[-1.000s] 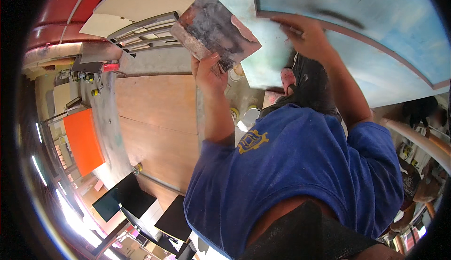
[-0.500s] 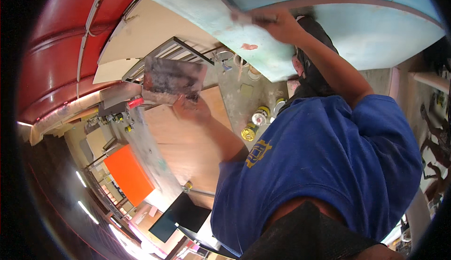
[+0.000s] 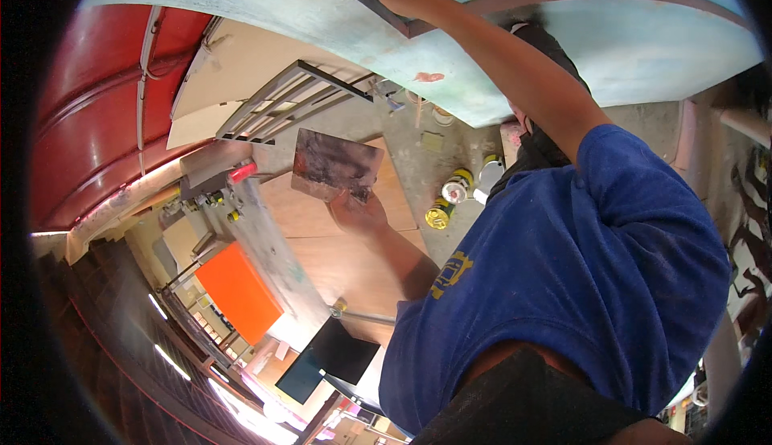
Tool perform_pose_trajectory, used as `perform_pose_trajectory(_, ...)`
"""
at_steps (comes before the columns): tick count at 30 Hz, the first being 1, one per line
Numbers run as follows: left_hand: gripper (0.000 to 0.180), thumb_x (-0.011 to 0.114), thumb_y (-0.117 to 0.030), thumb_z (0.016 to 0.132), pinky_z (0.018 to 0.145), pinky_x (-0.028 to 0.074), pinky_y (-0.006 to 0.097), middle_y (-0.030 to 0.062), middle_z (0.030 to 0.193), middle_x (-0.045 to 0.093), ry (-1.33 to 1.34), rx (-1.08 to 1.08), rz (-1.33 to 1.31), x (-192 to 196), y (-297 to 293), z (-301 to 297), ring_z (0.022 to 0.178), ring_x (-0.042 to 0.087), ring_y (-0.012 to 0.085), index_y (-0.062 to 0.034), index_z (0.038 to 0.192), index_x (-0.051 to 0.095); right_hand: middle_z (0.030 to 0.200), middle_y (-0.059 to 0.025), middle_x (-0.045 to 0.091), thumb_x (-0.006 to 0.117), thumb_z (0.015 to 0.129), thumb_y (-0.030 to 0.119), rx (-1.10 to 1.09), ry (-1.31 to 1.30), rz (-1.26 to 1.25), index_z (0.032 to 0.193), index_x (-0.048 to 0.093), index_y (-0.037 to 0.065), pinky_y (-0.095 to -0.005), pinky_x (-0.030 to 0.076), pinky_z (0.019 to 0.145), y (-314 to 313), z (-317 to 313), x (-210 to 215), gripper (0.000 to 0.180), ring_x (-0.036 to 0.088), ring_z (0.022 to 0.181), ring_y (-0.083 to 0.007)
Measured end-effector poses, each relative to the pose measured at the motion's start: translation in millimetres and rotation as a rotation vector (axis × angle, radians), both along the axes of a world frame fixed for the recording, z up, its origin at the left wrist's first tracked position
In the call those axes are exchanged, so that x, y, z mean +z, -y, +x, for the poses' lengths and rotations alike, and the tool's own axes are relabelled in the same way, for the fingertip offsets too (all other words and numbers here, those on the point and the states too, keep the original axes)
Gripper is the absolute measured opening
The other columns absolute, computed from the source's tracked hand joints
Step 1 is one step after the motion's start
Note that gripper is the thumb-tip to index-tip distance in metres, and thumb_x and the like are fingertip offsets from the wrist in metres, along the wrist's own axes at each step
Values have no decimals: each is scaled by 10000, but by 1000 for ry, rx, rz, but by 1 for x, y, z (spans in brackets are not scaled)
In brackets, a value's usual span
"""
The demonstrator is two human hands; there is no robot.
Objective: Applying and smoothing wall filler on a large curved surface using putty knives and spatulas.
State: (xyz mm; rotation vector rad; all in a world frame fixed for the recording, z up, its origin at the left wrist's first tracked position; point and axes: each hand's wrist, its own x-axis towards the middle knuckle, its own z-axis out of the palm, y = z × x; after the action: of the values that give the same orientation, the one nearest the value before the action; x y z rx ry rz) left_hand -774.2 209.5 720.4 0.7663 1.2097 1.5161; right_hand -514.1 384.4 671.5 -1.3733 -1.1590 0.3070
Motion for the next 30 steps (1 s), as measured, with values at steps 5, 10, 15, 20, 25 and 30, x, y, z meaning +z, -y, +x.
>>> perform_pose_trajectory(5,531,456,-146,675,708,458,333,117,1065,492,35,18,-29,-4,0,-2,926,515,239,-30,1187,370,777,-178,597,556,738,209,70,2,-238,1039,571,103,-339,445,610,22,-24,24,320,590,668,-290)
perform_pose_trajectory(10,514,459,-135,674,706,460,343,122,1076,477,24,-17,1,-6,-2,1,927,510,248,-22,1170,379,702,-198,572,493,746,184,372,-116,-239,1057,568,124,-341,446,567,46,-6,21,325,570,579,-282)
perform_pose_trajectory(15,517,455,-133,674,707,469,351,129,1077,475,7,-10,5,-3,-7,13,923,513,251,-17,1172,375,738,-235,573,476,681,135,37,12,-114,918,615,59,-418,465,661,5,7,27,285,566,675,-376)
perform_pose_trajectory(20,515,452,-135,679,710,475,360,124,1075,480,-20,-62,14,-10,-7,6,934,514,256,-17,1175,374,650,-194,566,495,756,173,24,39,-48,1005,579,78,-354,440,541,18,-24,44,280,556,537,-288)
perform_pose_trajectory(25,509,437,-130,694,759,464,356,126,1102,480,156,-115,-39,-18,-13,15,974,506,260,-16,1186,366,750,-156,608,540,749,157,451,-149,-347,1064,545,50,-308,438,583,69,-3,52,333,606,675,-228)
perform_pose_trajectory(30,522,428,-129,698,840,421,368,130,1140,465,336,-201,-22,7,-38,78,1031,476,259,-22,1204,355,1148,-73,522,499,674,-120,837,-208,123,1138,509,89,-259,375,894,122,5,42,509,483,1083,-209)
